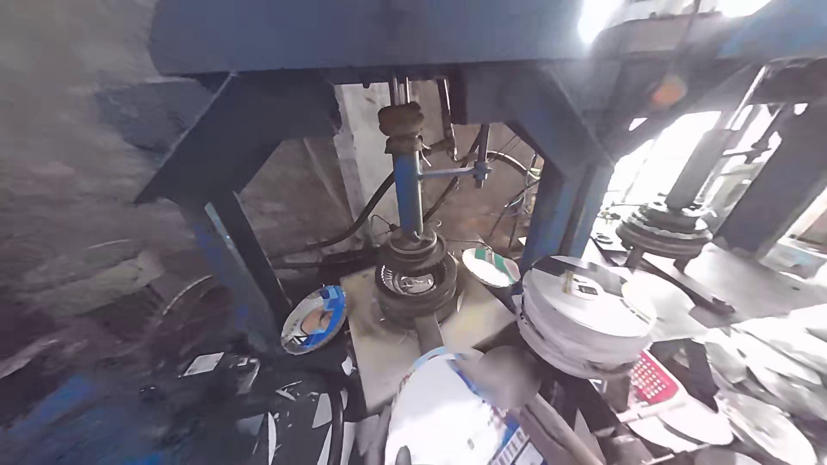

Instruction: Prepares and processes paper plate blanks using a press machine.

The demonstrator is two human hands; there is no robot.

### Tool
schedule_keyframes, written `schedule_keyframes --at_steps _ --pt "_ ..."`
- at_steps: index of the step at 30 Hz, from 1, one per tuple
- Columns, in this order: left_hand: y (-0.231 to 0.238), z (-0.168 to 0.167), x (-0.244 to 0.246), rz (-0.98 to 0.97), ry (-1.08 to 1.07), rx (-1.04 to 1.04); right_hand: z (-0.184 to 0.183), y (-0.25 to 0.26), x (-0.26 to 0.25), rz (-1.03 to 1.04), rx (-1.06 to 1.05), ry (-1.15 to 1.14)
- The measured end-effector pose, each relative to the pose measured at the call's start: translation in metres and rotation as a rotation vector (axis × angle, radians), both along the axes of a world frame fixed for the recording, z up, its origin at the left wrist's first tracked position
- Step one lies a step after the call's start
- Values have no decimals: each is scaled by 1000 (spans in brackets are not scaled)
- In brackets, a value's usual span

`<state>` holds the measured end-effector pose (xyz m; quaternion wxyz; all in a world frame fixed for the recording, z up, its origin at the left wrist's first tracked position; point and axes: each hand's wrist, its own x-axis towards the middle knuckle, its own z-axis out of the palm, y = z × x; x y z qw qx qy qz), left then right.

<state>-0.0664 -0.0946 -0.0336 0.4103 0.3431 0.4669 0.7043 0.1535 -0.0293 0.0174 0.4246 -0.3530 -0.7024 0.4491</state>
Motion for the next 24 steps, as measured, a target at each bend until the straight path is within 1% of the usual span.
schedule_keyframes --at_steps 1,3,5,6,7,9,11,12,14,16,18,19,21,22,24 --pt "2 -1 4 11 11 20 1 -4 -6 -70 28 -25" --pt "6 -6 9 18 -6 94 -3 -7 -14 -209 101 45" --pt "5 -2 14 34 -45 129 -6 -8 -20 -264 223 163" --pt "6 -2 14 45 -48 154 -5 -9 -21 -280 251 168" --pt "5 -1 13 61 -21 175 -4 -10 -20 -259 255 124" --pt "6 6 7 101 85 183 2 -6 -11 -162 230 -73" --pt "8 12 -2 84 143 163 12 2 -2 -61 165 -205" --pt "10 16 -8 65 139 149 19 8 2 -19 123 -210" --pt "17 22 -27 80 133 173 26 34 9 -16 87 -99" --pt "19 34 -58 211 214 188 22 75 13 -151 18 52" --pt "22 43 -97 406 373 213 21 122 11 -348 -9 78" --pt "25 46 -118 513 463 233 22 142 8 -439 -9 40" --pt "32 50 -157 700 635 223 27 176 -4 -538 13 -118" --pt "36 53 -174 786 717 185 28 194 -10 -545 37 -214" --pt "47 58 -203 915 857 97 29 221 -27 -497 -16 -234"
